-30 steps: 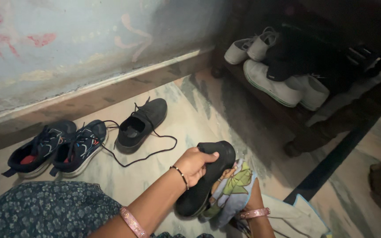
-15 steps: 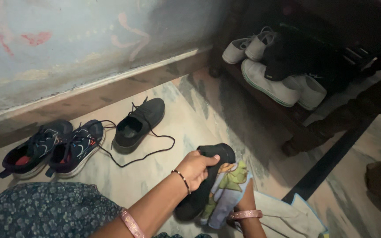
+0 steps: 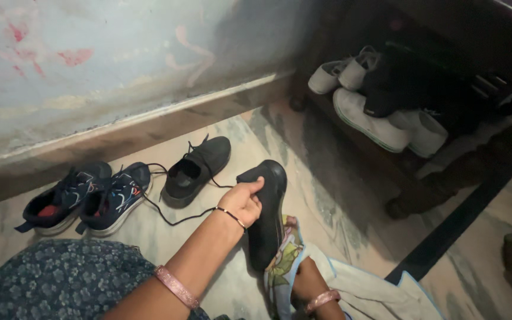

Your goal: The person removes the laces from a black shoe, wipes the shoe with a cloth, then re-laces the same shoe. The hands thread the laces through the eyelets and pull them tight.

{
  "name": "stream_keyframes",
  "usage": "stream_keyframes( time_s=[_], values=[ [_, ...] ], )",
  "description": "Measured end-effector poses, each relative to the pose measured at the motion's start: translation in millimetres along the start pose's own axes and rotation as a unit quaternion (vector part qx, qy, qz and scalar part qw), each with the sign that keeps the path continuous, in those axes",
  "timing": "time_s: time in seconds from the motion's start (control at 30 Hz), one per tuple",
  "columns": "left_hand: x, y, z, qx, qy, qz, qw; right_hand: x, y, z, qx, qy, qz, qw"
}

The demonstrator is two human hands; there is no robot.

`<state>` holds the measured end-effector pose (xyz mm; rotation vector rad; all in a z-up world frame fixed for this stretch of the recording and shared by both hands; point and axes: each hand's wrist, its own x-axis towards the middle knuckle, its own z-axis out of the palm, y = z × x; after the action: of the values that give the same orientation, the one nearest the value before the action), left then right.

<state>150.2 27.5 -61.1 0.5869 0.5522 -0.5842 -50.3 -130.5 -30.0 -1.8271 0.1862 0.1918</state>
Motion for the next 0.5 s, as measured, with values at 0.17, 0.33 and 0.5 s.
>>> stream_keyframes(
  time_s=[0.17, 0.33, 0.5],
  values=[
    [-1.2, -1.2, 2.9, -0.054, 0.004, 0.022, 0.998, -1.4, -13.6, 2.5, -0.086, 0.072, -0.033, 0.993],
    [-47.7, -24.5, 24.1, -0.007, 0.003, 0.064, 0.998, 9.4, 0.7, -0.8, -0.232, 0.142, 0.01, 0.962],
    [-62.0, -63.9, 26.7, 0.017, -0.014, 0.028, 0.999, 18.4, 18.2, -8.1, -0.182, 0.186, -0.084, 0.962]
  ],
)
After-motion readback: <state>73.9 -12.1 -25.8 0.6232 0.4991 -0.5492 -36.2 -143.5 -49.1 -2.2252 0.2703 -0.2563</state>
